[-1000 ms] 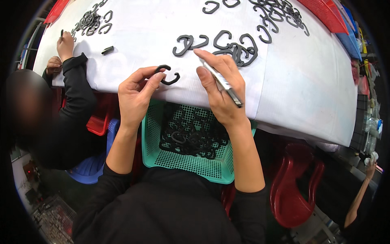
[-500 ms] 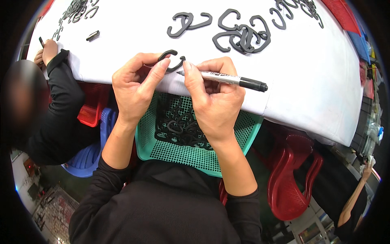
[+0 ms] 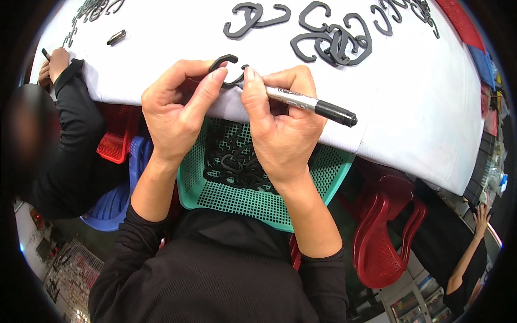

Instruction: The person repeatedly picks up small black hook-shaped objects from a green basket and marks them with a black marker. The marked hooks are placed on a white table surface. Another person is visible working at the same table.

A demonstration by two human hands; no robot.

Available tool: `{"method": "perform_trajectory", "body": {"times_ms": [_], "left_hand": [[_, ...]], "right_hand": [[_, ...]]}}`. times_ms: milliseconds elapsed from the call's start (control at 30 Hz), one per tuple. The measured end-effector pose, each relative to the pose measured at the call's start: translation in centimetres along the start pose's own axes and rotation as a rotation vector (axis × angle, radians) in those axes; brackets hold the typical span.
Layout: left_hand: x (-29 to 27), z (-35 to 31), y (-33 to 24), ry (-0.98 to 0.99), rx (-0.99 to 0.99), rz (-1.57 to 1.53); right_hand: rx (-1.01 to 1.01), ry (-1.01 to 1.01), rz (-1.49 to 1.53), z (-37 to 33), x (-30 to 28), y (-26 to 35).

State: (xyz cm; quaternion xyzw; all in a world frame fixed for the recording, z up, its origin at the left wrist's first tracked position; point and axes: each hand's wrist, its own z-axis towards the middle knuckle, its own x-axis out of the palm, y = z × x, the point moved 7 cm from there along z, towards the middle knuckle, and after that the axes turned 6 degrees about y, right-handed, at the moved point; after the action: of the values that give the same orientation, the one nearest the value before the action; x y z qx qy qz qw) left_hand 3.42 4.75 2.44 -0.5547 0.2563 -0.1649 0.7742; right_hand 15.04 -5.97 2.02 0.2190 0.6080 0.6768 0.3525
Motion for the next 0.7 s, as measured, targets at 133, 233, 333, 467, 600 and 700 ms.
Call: {"method": "perform_trajectory", "body": {"times_ms": [133,233,333,467,600,700], "left_hand": [[-0.03,-0.01,0.10,-0.009,0.001,-0.013],[-0.10,-0.03,0.16,-0.012,0.011,-0.006],[-0.09,-0.09,0.12,-0.009,0.013,-0.004],[0.01,-0.07,0.31,-0.007,0.006,-0.019],[0.00,0.00,0.23,-0.010,0.011,-0.012],[0.02,-0.01,0.19,-0.008,0.003,-0.012]], "right_hand": [[-0.015,0.002,0.000,0.02,0.12,-0.07],[-0.026,0.004,-0.019,0.05,0.19,0.11],[-0.032,-0.002,0.015,-0.02,0.20,0.00],[-0.029,0.010,0.010,0.05,0.23,-0.07],[-0.040,0.022,0.034,0.09,0.35,-0.06],[-0.036,0.023,0.046,0.05,0.39,0.06]]}}
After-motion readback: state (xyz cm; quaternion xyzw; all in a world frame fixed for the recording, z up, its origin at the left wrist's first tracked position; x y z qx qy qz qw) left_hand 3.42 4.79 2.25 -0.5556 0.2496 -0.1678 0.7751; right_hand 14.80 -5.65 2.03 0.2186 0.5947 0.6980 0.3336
